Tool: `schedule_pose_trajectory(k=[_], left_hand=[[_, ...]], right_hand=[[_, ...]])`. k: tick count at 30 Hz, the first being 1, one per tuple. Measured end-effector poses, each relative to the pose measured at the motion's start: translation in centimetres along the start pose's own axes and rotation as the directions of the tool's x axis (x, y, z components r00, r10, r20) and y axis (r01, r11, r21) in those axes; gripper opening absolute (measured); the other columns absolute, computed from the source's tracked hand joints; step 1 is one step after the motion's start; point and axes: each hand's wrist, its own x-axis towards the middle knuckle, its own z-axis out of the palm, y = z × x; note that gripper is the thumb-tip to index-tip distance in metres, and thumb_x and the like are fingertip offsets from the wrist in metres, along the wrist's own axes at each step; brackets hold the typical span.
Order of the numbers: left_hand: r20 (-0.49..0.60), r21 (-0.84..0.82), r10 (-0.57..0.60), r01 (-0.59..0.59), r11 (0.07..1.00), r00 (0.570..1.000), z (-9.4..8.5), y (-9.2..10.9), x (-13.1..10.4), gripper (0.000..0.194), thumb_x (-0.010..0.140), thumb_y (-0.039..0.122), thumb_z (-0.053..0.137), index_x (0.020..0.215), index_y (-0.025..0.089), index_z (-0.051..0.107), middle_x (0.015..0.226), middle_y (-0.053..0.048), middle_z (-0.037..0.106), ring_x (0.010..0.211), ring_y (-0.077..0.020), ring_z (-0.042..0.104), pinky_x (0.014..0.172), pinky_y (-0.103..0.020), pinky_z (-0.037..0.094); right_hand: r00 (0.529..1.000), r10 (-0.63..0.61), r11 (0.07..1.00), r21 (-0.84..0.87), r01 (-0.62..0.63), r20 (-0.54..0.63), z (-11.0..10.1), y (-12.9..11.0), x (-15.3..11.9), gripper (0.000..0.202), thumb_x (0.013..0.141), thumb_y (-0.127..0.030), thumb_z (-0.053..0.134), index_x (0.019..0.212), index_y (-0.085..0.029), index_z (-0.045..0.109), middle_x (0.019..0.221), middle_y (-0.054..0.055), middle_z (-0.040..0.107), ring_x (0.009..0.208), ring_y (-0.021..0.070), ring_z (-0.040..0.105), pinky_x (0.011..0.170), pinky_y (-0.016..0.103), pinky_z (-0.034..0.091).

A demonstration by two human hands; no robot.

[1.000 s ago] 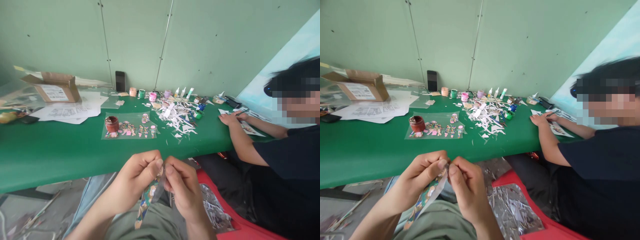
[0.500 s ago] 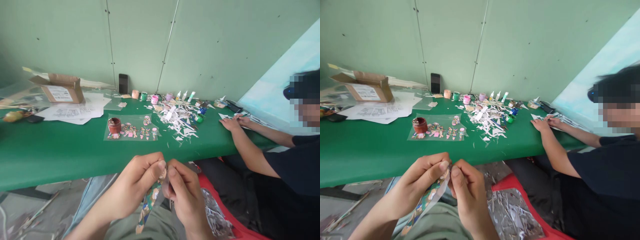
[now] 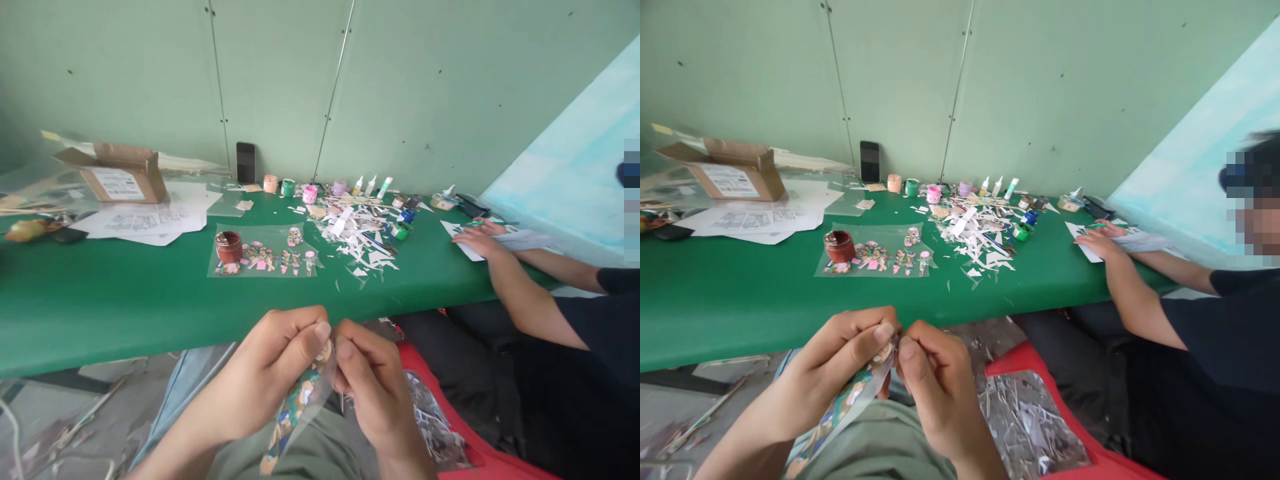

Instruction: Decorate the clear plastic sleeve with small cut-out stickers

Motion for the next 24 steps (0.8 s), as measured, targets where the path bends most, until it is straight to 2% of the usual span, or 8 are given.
schedule_pose_trajectory(k=[5,15,21,24], left_hand=[[0.0,-0.019,-0.001,0.001,1.0,1.0,0.17,0.21,0.12,0.041,0.104,0.039,0.041,0.068,0.02,0.048,0.066,0.0,0.062,0.06,-0.0115,0.052,0.06,-0.024,0.042],[0.041,-0.096,-0.016,0.019,0.995,0.999,0.2,-0.25,0.16,0.042,0.105,0.037,0.042,0.068,0.019,0.05,0.064,0.003,0.06,0.061,-0.0099,0.055,0.062,-0.021,0.042],[0.058,-0.174,-0.046,0.056,0.983,0.997,0.32,-0.17,0.19,0.041,0.105,0.038,0.043,0.069,0.019,0.051,0.064,0.002,0.059,0.062,-0.0106,0.059,0.063,-0.022,0.046],[0.024,-0.184,-0.064,0.067,0.981,0.998,0.7,-0.16,0.15,0.041,0.104,0.041,0.044,0.069,0.019,0.05,0.064,0.002,0.059,0.061,-0.011,0.059,0.061,-0.022,0.046]], right_hand=[[0.999,0.022,1.0,0.014,-0.023,0.044,-0.09,-0.57,0.23,0.049,0.101,-0.051,0.048,0.063,-0.022,0.042,0.052,-0.005,0.041,0.047,0.0095,0.033,0.046,0.025,0.026],[0.994,0.019,0.999,-0.038,-0.015,0.107,-0.77,-0.72,0.45,0.049,0.101,-0.052,0.045,0.063,-0.022,0.039,0.055,-0.005,0.037,0.049,0.0097,0.032,0.048,0.026,0.026],[0.993,-0.004,1.0,0.011,0.003,0.121,-0.81,-0.49,0.49,0.045,0.102,-0.047,0.046,0.065,-0.022,0.042,0.056,-0.005,0.039,0.05,0.0096,0.039,0.049,0.025,0.027],[0.993,0.005,0.999,0.035,-0.009,0.117,-0.84,-0.45,0.45,0.044,0.103,-0.046,0.046,0.066,-0.022,0.042,0.056,-0.006,0.038,0.049,0.0096,0.042,0.049,0.025,0.029]])
